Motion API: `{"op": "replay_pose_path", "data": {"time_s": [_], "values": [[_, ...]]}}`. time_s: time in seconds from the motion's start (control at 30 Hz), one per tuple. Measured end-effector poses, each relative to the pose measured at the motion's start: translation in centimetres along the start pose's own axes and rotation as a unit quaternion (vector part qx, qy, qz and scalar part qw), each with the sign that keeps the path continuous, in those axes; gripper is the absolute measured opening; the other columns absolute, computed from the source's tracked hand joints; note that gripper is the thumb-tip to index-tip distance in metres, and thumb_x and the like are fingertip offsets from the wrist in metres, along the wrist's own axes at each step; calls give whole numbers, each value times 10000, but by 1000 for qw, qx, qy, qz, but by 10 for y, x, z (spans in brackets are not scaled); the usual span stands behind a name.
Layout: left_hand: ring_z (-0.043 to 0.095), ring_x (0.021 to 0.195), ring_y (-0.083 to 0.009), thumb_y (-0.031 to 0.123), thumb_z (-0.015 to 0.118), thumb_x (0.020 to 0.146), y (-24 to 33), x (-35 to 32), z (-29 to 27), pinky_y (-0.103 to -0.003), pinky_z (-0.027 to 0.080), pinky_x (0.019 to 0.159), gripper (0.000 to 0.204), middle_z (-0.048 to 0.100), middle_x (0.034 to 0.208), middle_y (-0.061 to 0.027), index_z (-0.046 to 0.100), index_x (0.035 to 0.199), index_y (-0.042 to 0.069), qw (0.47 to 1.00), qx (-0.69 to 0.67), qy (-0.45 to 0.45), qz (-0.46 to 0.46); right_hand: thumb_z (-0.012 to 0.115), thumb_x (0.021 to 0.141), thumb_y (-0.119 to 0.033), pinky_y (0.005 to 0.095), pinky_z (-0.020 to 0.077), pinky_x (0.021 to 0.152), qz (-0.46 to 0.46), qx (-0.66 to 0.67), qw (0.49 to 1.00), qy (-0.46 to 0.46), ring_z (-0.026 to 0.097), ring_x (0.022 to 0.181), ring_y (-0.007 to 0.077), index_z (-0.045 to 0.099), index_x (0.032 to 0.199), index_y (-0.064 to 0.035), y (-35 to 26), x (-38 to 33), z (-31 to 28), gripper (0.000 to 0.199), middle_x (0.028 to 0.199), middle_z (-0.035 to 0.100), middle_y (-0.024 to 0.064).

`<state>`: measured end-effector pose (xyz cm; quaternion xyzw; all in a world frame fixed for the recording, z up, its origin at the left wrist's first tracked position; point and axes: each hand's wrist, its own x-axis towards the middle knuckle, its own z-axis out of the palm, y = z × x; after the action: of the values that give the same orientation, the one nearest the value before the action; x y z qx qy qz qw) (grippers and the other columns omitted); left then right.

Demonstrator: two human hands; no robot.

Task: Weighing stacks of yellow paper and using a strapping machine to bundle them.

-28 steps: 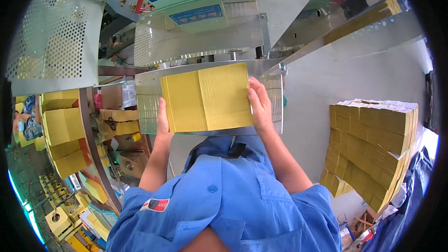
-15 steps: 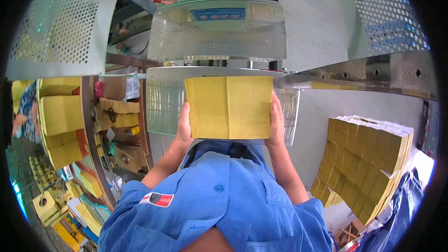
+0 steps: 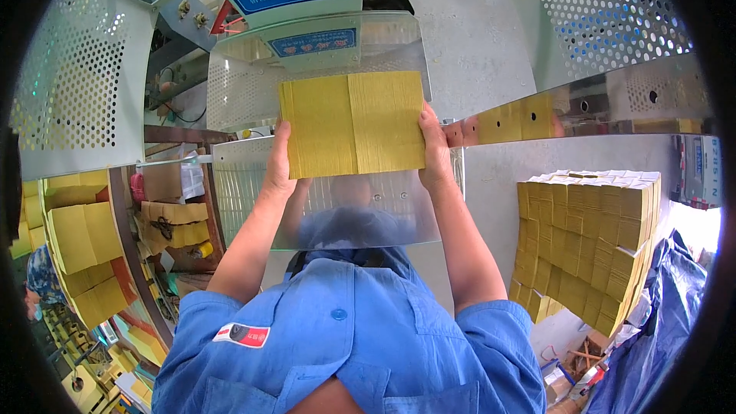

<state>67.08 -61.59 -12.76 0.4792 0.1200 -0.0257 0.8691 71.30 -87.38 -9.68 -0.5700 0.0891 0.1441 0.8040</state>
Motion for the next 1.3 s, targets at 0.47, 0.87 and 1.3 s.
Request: {"op": "replay_pose_path", "data": {"time_s": [0.47, 0.87, 1.3], "values": [[330, 1392, -223, 312, 564, 947, 7, -21, 6, -348, 271, 1132, 752, 361, 1500, -130, 187, 1538, 37, 999, 29, -2, 38, 397, 1007, -425, 348, 284, 1110, 7, -11, 1000, -28, 373, 1334, 207, 380, 1465, -76, 11, 1, -12, 576, 1416, 453, 92], [361, 1359, -204, 251, 539, 938, 2, -19, 27, -335, 284, 1116, 698, 404, 1457, -111, 224, 1524, 40, 1000, 24, -4, 11, 513, 952, -295, 348, 252, 1142, 29, -17, 993, -117, 311, 1394, 216, 267, 1517, -55, -9, -4, -19, 662, 1504, 346, 93], [447, 1251, -191, 310, 563, 950, -16, -4, 32, -328, 338, 1062, 637, 477, 1350, -106, 291, 1457, 36, 996, 86, 32, 9, 543, 926, -328, 324, 308, 1086, 23, 9, 998, -57, 429, 1274, 205, 361, 1461, -49, 1, 4, -20, 630, 1368, 464, 94]]}}
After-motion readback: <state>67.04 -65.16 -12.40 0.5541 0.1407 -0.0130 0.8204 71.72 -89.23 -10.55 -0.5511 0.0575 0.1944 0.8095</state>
